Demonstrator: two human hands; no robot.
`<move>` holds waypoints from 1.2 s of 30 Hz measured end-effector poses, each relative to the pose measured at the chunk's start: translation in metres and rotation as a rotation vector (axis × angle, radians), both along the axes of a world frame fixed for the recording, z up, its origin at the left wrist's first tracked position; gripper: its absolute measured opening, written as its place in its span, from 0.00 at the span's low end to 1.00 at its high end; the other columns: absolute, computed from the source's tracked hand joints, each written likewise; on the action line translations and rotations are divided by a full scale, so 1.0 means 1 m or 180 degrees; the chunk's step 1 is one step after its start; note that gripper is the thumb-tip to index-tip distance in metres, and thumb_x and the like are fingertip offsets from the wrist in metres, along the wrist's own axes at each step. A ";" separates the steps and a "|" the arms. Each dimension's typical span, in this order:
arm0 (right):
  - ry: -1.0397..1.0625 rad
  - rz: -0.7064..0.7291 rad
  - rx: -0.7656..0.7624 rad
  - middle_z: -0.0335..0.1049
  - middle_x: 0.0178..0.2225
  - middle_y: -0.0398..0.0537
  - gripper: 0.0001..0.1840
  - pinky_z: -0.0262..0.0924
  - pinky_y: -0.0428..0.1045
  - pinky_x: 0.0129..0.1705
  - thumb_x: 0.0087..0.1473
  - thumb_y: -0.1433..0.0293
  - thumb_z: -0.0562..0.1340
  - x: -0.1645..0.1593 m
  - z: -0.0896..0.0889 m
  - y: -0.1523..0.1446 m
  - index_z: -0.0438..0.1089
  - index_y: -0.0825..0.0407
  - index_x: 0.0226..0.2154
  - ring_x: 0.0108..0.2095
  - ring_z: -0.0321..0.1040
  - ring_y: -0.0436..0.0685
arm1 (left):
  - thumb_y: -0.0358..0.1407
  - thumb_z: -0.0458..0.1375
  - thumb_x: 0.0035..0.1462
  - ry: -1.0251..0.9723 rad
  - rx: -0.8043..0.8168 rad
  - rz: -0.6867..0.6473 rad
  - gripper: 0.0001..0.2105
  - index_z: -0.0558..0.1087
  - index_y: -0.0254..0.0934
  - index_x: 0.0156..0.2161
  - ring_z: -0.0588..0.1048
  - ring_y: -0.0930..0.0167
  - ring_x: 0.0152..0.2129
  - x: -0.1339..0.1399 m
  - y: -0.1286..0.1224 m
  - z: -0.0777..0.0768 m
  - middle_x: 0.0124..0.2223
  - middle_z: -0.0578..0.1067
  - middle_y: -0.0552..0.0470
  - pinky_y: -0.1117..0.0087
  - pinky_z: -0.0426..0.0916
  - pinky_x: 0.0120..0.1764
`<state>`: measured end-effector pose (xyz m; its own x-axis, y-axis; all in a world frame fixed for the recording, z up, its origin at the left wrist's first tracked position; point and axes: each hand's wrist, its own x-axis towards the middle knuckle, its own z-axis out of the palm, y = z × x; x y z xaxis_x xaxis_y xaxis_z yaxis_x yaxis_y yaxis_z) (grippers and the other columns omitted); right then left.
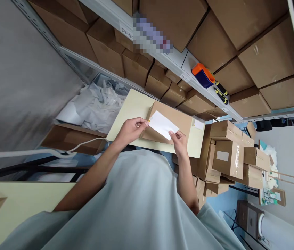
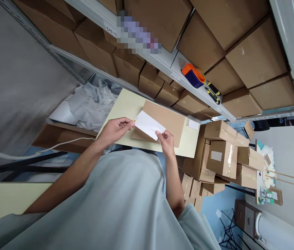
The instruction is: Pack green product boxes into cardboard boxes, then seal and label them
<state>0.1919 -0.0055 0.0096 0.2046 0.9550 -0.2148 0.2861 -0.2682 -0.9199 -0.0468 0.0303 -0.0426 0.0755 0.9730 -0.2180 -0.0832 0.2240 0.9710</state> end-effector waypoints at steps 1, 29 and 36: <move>-0.0038 0.0017 -0.0003 0.76 0.31 0.47 0.30 0.68 0.52 0.39 0.51 0.39 0.74 -0.004 0.001 0.002 0.78 0.49 0.33 0.35 0.71 0.58 | 0.67 0.68 0.52 -0.0002 0.0030 0.0003 0.30 0.82 0.39 0.35 0.82 0.64 0.34 -0.005 0.000 0.000 0.37 0.86 0.44 0.63 0.78 0.44; -0.0257 -0.0192 -0.0080 0.81 0.37 0.48 0.30 0.69 0.54 0.45 0.51 0.39 0.74 -0.018 0.019 0.023 0.79 0.49 0.36 0.40 0.73 0.59 | 0.60 0.73 0.46 -0.0298 -0.0141 -0.0280 0.25 0.86 0.39 0.35 0.85 0.59 0.39 -0.026 0.035 0.003 0.39 0.88 0.44 0.61 0.81 0.48; -0.0061 -0.0195 -0.0072 0.83 0.42 0.50 0.27 0.71 0.55 0.49 0.53 0.43 0.75 -0.020 0.016 0.026 0.81 0.49 0.39 0.42 0.75 0.60 | 0.59 0.73 0.47 -0.0343 -0.0159 -0.0296 0.24 0.85 0.39 0.36 0.86 0.58 0.39 -0.027 0.036 0.004 0.40 0.88 0.44 0.60 0.81 0.49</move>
